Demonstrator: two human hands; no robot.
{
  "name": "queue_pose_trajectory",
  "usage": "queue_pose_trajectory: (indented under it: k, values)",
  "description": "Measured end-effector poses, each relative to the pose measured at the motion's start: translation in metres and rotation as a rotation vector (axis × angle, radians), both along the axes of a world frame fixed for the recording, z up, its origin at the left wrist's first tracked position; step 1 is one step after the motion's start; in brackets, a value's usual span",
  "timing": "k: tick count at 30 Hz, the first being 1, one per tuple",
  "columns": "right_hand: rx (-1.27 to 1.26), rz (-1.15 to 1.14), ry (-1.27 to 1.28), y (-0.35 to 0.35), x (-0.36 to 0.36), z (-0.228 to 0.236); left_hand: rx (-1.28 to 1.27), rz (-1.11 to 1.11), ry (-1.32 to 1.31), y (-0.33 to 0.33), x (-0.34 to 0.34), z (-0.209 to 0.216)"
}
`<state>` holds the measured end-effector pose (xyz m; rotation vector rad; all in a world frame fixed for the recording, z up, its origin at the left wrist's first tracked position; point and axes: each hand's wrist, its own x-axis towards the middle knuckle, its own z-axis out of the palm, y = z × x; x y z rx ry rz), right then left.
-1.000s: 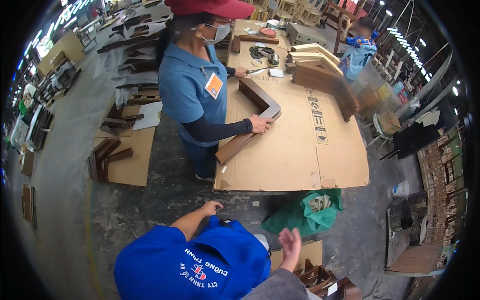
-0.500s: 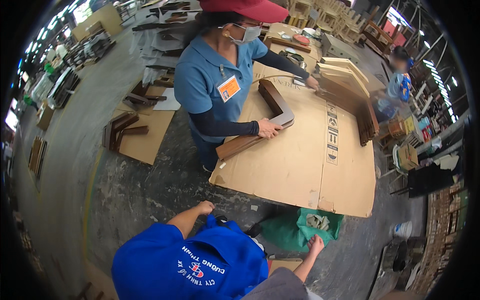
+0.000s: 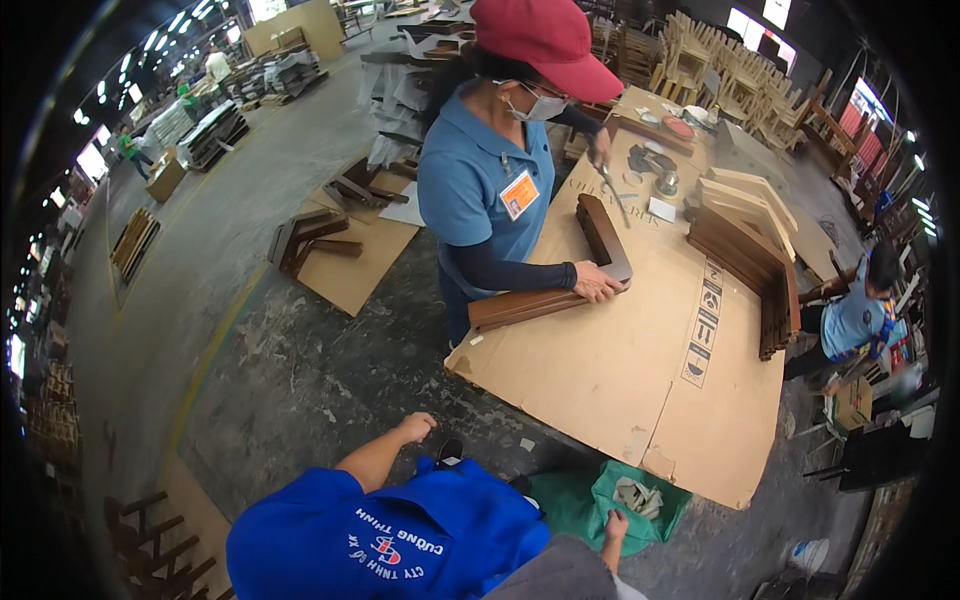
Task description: The person repeatedly takes small white corner protectors from a green bag and sticks them onto the legs and edges of wooden chairs. They handle the chairs by lifting and rotating them to reach different sides, applying the protectors one at a time.
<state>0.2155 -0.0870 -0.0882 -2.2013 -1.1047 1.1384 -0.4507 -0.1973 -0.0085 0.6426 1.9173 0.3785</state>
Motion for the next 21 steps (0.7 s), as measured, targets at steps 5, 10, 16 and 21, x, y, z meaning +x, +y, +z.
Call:
queue_pose_trajectory:
  k: [5, 10, 16, 21]
  values:
    - [-0.253, -0.162, 0.275, 0.012, -0.021, -0.011, -0.053, 0.244, -0.068, -0.056, -0.006, -0.016]
    - [-0.297, -0.172, 0.273, 0.023, -0.027, -0.020, -0.105, 0.303, -0.075, -0.083, 0.015, -0.019]
    - [-0.028, -0.146, 0.008, 0.040, -0.005, -0.046, -0.033, 0.282, -0.094, -0.071, 0.021, -0.008]
    - [-0.023, -0.261, -0.221, 0.060, 0.017, -0.059, -0.004, 0.251, -0.163, -0.044, 0.018, 0.005]
